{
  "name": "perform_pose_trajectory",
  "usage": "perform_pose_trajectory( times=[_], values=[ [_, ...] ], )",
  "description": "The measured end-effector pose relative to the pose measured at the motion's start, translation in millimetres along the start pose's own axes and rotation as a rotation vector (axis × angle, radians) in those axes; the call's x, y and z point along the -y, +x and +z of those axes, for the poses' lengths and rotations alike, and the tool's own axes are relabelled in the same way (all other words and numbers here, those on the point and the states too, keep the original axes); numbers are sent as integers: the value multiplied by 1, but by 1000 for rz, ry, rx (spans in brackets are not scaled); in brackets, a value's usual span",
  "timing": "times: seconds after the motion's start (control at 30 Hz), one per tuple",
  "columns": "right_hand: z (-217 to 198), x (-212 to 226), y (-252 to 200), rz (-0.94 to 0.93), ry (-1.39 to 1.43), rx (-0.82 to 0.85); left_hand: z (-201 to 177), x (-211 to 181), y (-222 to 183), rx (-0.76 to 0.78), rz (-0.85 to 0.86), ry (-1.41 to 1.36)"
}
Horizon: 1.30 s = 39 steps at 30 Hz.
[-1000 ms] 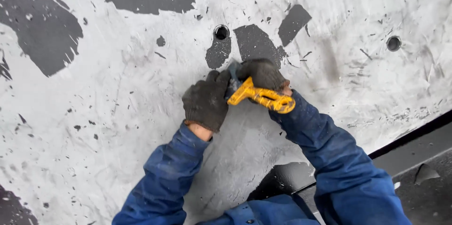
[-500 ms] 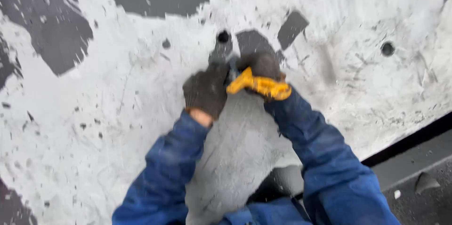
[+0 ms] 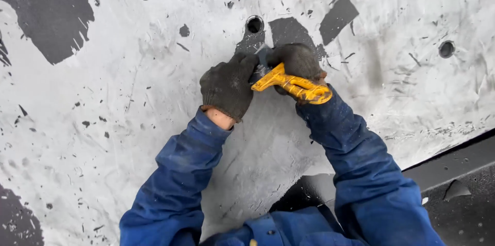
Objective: Scraping old paint or coating from a large metal surface using a hand scraper.
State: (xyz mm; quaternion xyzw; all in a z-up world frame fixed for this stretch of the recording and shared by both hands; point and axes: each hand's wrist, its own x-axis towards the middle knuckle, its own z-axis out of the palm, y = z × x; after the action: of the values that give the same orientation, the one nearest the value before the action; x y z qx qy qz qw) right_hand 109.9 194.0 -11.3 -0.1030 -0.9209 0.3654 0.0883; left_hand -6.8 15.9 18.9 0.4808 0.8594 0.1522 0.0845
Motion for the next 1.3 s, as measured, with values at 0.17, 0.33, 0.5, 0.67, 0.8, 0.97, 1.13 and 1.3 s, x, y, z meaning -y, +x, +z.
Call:
perform_pose_trajectory(
  times=[0.17,0.33,0.5,0.67,0.8,0.97,1.13,1.3],
  values=[
    [-5,0,5,44,136,77,2,0,-1,85,30,-36],
    [-16,-16,18,268,45,162,-16,-3,22,49,56,-60],
    [8,-31,13,100,122,64,29,10,14,-60,63,3],
    [-11,-20,12,164,89,146,-37,-40,10,42,-110,151],
    [-3,-42,19,41,-90,100,24,2,14,-55,9,-10],
    [-10,-29,26,92,-147,279,24,-5,12,70,-22,16],
    [-23,-36,52,-8,-3,151,6,-8,31,26,-91,-18],
    [17,-49,22,138,969,12,46,11,12,42,-52,-14]
  ],
)
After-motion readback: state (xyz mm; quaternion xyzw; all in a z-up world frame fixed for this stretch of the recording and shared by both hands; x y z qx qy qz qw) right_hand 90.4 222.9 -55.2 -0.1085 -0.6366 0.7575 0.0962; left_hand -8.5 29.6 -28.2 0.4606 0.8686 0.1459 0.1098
